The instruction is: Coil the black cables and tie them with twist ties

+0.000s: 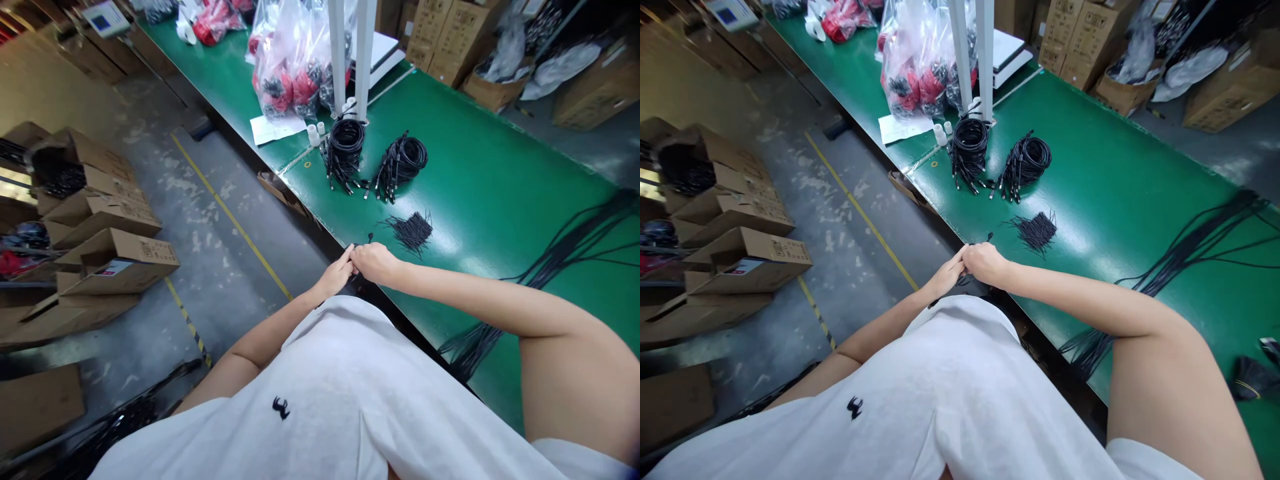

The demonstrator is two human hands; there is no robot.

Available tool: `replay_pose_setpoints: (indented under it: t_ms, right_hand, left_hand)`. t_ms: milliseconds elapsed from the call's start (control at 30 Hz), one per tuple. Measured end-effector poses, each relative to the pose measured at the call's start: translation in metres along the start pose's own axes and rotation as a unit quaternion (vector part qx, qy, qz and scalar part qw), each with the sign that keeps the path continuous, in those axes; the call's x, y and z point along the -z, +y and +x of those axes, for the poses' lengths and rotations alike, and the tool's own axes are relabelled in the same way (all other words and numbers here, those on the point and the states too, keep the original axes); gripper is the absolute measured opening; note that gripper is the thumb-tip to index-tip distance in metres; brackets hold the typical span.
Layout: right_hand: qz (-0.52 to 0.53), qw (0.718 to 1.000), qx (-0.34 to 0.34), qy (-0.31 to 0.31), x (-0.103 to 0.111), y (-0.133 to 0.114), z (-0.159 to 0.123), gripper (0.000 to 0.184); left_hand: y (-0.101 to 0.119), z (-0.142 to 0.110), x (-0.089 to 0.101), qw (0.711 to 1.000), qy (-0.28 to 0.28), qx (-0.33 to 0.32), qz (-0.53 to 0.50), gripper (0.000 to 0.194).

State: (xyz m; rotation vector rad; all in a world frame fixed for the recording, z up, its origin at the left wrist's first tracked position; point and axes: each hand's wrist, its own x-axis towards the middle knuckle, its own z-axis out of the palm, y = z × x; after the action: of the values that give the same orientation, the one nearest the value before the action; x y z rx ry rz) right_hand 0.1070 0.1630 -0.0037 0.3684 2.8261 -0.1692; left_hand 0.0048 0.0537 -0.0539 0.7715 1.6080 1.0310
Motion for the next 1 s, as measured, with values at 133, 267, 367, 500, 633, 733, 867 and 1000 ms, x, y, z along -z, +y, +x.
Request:
replay_pose_setpoints:
  t_ms: [133,267,367,500,633,733,867,1000]
  right_hand:
    - [0.042,0.993,-0.110,0.008,0.000,0.013,0.021,0.030]
    - [0.048,0.993,-0.109,0.023,-0.010,0.014,0.025,0.034]
    - [0.026,0.998,-0.061,0.005,-0.021,0.010,0.021,0.035]
    - [0.010,0.998,-0.062,-0.020,-0.029,0.013,0.022,0.031]
    - [-0.006,0.996,-0.080,-0.027,-0.031,0.027,0.024,0.029]
    - [-0.028,0.997,-0.062,-0.022,-0.034,0.036,0.019,0.029]
    - [-0.075,0.989,0.121,0.034,-0.040,0.034,0.008,0.032]
    - [-0.068,0.959,0.252,0.113,-0.044,0.022,0.005,0.035]
  left_hand:
    - [-0.006,0.023,0.011,0.994,0.027,-0.091,0.062,0.055]
    - [-0.006,0.037,0.033,0.954,-0.046,-0.146,0.256,0.059]
    - [0.001,0.045,0.037,0.869,0.013,-0.189,0.457,0.048]
    - [0.001,0.055,0.016,0.813,0.059,-0.190,0.547,0.028]
    - [-0.014,0.044,0.000,0.896,0.004,-0.120,0.428,0.041]
    - [-0.023,0.024,0.012,0.928,-0.148,-0.138,0.312,0.039]
    - [-0.014,0.016,0.038,0.872,-0.046,-0.280,0.398,0.046]
    - [0.002,0.036,0.037,0.767,-0.092,-0.343,0.534,0.039]
